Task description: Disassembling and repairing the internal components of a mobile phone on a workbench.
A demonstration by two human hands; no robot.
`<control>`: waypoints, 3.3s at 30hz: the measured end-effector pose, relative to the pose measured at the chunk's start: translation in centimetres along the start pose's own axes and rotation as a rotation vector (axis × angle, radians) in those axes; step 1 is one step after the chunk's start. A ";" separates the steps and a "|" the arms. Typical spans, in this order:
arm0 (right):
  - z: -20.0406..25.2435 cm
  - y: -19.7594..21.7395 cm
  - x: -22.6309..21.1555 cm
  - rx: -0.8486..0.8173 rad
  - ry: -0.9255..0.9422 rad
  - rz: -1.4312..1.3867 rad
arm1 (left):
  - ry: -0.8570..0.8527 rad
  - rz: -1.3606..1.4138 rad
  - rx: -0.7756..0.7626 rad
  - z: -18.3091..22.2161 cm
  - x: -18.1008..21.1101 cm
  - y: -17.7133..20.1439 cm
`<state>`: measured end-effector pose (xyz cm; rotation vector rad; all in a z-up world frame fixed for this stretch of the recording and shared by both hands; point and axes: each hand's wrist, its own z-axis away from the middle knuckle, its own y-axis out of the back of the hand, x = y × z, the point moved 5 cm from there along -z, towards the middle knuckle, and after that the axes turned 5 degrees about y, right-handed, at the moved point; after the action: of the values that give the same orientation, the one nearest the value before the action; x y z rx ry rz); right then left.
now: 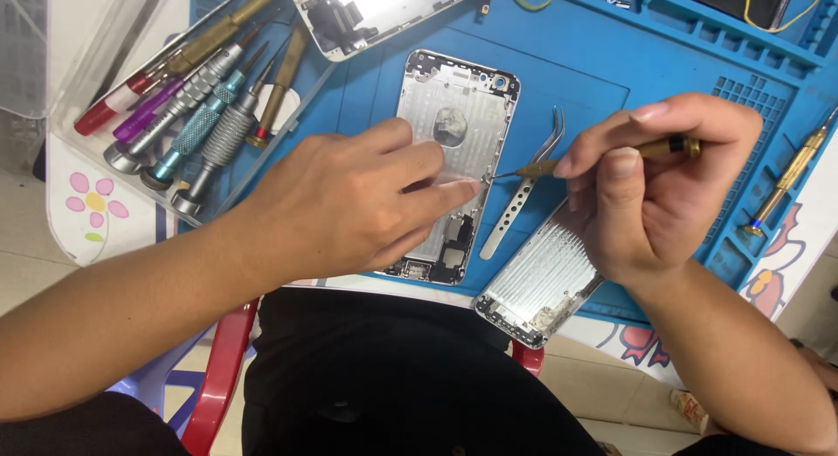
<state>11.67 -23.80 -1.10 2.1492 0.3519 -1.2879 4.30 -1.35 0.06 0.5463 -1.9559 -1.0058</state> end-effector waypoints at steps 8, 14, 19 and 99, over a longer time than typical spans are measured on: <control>-0.4 -0.2 -0.2 -0.019 0.034 0.009 | 0.007 -0.033 -0.047 0.1 0.1 -0.5; -0.6 -0.3 0.0 -0.042 0.049 -0.017 | 0.008 -0.019 -0.043 0.3 0.1 -0.9; -0.4 -0.4 0.0 -0.044 0.037 -0.043 | 0.009 -0.012 -0.039 0.2 0.1 -0.8; -0.5 -0.6 0.2 -0.088 -0.177 -0.178 | 0.094 0.141 0.119 0.0 -0.2 0.1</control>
<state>11.85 -23.05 -1.30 1.9491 0.5259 -1.5202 4.41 -1.20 0.05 0.5041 -1.9492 -0.7665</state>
